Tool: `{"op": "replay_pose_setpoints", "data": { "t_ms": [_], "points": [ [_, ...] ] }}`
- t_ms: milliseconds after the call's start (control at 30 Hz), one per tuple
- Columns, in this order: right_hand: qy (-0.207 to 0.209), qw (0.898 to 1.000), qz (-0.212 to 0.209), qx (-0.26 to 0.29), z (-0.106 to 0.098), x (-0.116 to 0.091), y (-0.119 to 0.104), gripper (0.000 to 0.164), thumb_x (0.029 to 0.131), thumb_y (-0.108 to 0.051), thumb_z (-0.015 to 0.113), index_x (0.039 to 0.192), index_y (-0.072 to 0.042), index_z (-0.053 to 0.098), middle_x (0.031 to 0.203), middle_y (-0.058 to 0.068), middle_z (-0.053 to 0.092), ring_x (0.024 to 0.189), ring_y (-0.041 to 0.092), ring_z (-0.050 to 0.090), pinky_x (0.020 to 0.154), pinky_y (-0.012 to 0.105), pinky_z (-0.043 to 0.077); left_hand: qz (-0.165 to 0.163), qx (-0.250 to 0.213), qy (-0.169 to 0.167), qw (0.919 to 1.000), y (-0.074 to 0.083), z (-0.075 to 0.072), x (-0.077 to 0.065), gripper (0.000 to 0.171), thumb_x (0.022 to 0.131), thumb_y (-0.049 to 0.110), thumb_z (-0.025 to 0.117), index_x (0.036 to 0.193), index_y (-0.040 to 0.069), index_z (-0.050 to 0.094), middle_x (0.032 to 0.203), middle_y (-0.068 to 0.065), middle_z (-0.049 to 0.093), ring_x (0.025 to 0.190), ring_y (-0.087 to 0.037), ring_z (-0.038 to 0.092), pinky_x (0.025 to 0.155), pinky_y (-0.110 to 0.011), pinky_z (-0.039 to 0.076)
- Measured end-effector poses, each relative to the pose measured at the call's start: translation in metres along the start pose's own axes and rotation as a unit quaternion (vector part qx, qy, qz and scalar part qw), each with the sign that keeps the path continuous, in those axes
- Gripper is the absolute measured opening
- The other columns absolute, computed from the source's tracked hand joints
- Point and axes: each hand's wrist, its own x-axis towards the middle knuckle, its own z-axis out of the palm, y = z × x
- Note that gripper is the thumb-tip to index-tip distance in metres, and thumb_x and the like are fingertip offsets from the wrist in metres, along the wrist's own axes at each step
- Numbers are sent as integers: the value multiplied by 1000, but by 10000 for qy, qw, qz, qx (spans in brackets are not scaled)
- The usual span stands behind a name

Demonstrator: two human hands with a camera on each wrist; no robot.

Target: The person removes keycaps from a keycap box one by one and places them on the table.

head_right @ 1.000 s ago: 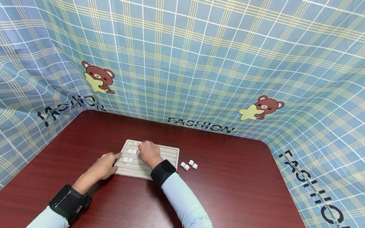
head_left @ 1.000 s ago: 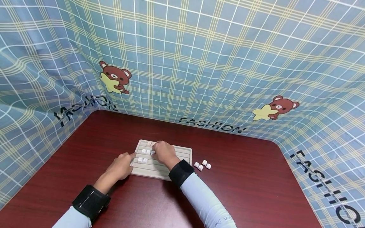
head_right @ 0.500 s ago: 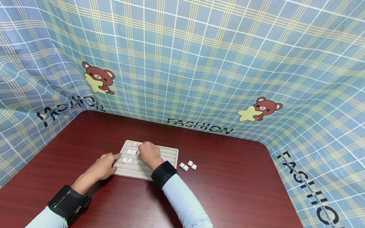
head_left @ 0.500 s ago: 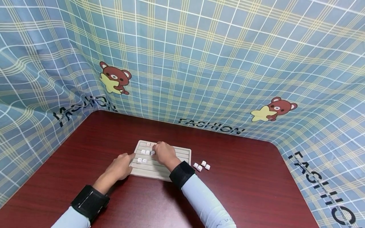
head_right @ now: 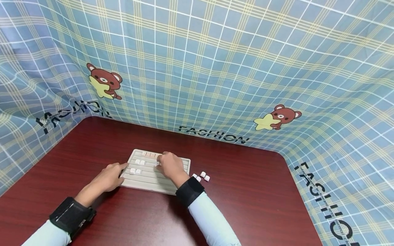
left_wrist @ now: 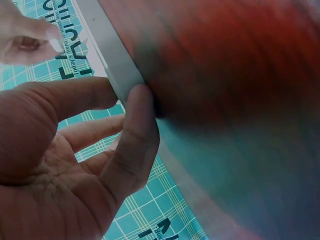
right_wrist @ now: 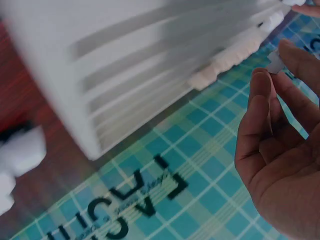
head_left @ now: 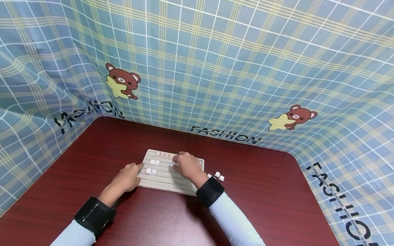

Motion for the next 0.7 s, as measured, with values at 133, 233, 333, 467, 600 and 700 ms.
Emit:
{"op": "replay_pose_setpoints", "data": {
  "t_ms": [133,233,333,467,600,700],
  "points": [
    [160,9998,-61,84,-7,-20,15,20,85,-29,74,103,-19,76,93,-2,70,83,14,70,59,31,54,-12,-14,-14,10000,-3,0,-1,53,80,0,65,132,-5,55,110,-29,59,97,-43,63,76,-53,53],
    [251,9996,-39,149,-10,-36,29,21,84,-27,75,103,-17,76,93,-2,69,82,14,70,59,31,54,-52,-18,-50,10000,-6,2,-2,54,80,0,65,132,-5,55,108,-28,59,95,-43,62,76,-53,53],
    [375,9990,47,248,-11,-53,45,20,83,-25,77,101,-16,75,91,-1,69,79,13,69,58,29,53,-54,-22,-65,10000,-7,4,-3,53,80,0,65,132,-5,55,107,-28,60,94,-42,63,76,-53,53],
    [546,9978,230,285,-11,-72,66,17,81,-23,79,95,-16,75,83,-2,65,69,10,63,53,25,47,-16,-4,-70,10000,-7,4,-3,52,80,-1,65,131,-7,55,108,-29,59,95,-42,63,76,-52,53],
    [455,9970,536,308,-12,-88,79,17,81,-24,79,95,-17,75,83,-2,64,67,8,57,51,23,43,-30,15,-113,9999,-5,3,0,53,81,-1,64,132,-7,54,111,-30,59,96,-41,63,76,-52,53],
    [384,9958,767,320,-13,-97,87,18,80,-25,80,96,-18,76,87,-3,65,70,8,60,54,25,45,1,-11,-95,10000,-3,2,3,53,81,-1,64,133,-7,53,111,-30,58,94,-40,63,76,-52,53]
  ]
}}
